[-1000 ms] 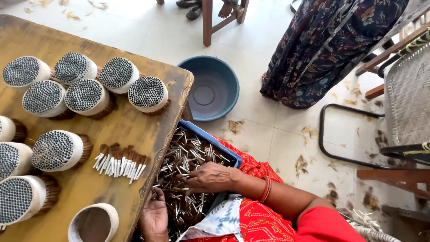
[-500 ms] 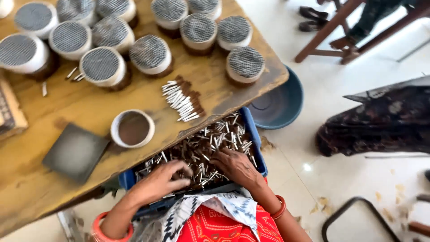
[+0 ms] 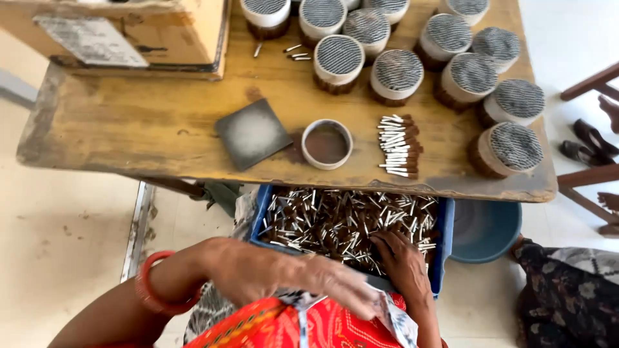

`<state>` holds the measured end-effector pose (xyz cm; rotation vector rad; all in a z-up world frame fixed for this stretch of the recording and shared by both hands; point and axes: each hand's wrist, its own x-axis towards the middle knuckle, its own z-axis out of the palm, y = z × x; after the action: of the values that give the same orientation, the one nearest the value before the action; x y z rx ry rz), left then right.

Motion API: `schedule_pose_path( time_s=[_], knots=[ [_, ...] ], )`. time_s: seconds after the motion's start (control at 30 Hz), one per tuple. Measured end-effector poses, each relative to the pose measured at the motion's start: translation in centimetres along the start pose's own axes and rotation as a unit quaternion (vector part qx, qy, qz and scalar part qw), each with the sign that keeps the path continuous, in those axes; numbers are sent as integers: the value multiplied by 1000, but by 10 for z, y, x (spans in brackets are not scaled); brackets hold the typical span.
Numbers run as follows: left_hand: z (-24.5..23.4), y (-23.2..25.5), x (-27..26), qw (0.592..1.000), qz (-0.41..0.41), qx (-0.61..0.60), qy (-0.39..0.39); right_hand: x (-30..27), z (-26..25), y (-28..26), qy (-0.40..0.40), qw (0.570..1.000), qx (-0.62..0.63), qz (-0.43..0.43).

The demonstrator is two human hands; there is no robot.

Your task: Inserting bristles into brush handles and sorting components in a manufacturing environment.

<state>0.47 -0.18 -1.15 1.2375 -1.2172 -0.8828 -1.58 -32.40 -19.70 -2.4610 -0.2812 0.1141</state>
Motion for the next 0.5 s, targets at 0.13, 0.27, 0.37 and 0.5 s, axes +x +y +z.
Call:
schedule_pose_path(
  time_s=[0.13,0.27,0.37,0.5],
  knots=[
    [18,-50,7,995,86,36,43,7,7,-10,-29,999,-14,-16],
    [63,-112,55,976,195,67,63,-5,12,-14,-28,998,-35,39],
    [69,-122,90,958,270,98,27,-8,14,-20,6,999,-40,29],
    [63,-94,98,943,247,224,-7,-7,13,-18,11,998,-52,16]
  ],
)
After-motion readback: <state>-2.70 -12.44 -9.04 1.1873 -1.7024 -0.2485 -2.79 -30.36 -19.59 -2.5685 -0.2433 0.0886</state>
